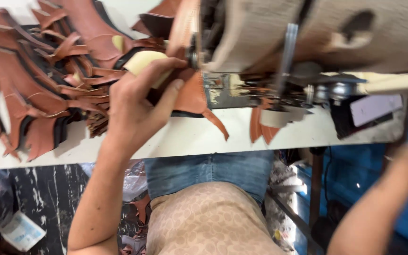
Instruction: Stitching leather shoe components using an industrial sewing machine.
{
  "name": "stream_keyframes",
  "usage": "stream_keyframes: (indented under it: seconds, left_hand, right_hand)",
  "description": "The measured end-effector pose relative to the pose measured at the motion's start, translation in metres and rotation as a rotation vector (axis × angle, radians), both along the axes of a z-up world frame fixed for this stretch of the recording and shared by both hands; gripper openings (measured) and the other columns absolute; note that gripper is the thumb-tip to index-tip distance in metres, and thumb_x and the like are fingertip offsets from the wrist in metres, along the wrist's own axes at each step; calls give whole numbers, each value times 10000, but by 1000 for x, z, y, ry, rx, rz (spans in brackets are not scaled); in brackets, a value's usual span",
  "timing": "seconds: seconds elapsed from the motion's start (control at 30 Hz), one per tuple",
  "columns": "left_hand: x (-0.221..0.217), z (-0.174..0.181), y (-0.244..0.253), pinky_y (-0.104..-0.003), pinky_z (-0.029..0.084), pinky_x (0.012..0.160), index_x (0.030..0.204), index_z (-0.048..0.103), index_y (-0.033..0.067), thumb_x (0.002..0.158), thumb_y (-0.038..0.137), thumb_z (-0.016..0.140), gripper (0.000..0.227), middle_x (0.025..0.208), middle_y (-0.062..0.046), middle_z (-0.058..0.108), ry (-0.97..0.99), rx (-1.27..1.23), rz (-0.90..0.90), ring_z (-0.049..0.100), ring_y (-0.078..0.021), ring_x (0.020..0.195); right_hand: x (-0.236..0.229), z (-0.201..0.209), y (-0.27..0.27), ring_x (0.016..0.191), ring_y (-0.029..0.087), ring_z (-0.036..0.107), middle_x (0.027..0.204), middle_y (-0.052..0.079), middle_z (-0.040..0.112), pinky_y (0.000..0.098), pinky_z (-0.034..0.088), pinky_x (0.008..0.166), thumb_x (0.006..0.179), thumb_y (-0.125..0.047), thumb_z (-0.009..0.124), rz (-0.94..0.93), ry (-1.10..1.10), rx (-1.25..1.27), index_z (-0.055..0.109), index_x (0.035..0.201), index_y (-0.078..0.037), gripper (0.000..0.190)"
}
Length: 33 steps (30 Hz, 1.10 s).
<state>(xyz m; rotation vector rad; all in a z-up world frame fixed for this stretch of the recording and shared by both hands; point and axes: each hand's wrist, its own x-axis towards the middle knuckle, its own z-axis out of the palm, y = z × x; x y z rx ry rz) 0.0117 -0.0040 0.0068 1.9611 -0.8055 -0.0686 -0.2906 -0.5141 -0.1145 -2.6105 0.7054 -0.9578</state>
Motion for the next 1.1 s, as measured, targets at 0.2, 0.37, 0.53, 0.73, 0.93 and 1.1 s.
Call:
stream_keyframes:
  seconds: [0.2,0.37,0.53,0.73,0.93,1.1]
  left_hand:
    - [-3,1,-1,-340,579,917,1225,668,52,1028,18,715,205,1176,-100,738,-57,20,39,745,-245,1065]
    - [-3,-1,-1,-350,570,919,1266,670,56,1018,16,724,257,1179,-96,741,-76,41,47,742,-260,1067]
    - [-6,-2,-1,-353,570,941,1225,666,47,1019,2,716,217,1158,-97,745,-79,32,48,739,-251,1043]
    - [-3,5,-2,-344,574,884,1238,676,53,994,10,718,251,1123,-101,750,-54,29,63,748,-253,1016]
    - [-1,3,6,-324,586,827,1273,673,67,1010,41,727,269,1126,-95,763,-79,0,76,766,-223,972]
    - [-2,-2,3,-329,559,713,1249,680,63,991,61,746,266,1041,-87,772,-65,11,42,745,-206,816]
  right_hand:
    - [-24,-36,36,1287,278,543,1337,162,588,459,440,1096,1178,-253,548,-80,111,5,655,1280,20,310]
    - [-32,-32,41,1551,362,306,1655,170,299,538,324,1282,1211,-311,578,-128,251,-41,633,1396,20,383]
    - [-44,-53,-3,1598,434,168,1721,252,127,579,257,1319,1158,-252,568,-103,329,-80,547,1517,31,457]
    - [-42,-73,-36,1596,471,148,1732,272,106,619,229,1295,1118,-247,572,-130,427,-135,587,1459,9,427]
    - [-51,-90,-45,1580,488,176,1729,284,193,628,233,1281,1146,-259,550,-170,431,-87,651,1375,5,364]
    - [-44,-66,-38,1588,483,184,1742,288,191,622,233,1294,1144,-301,486,-169,413,-120,610,1416,31,446]
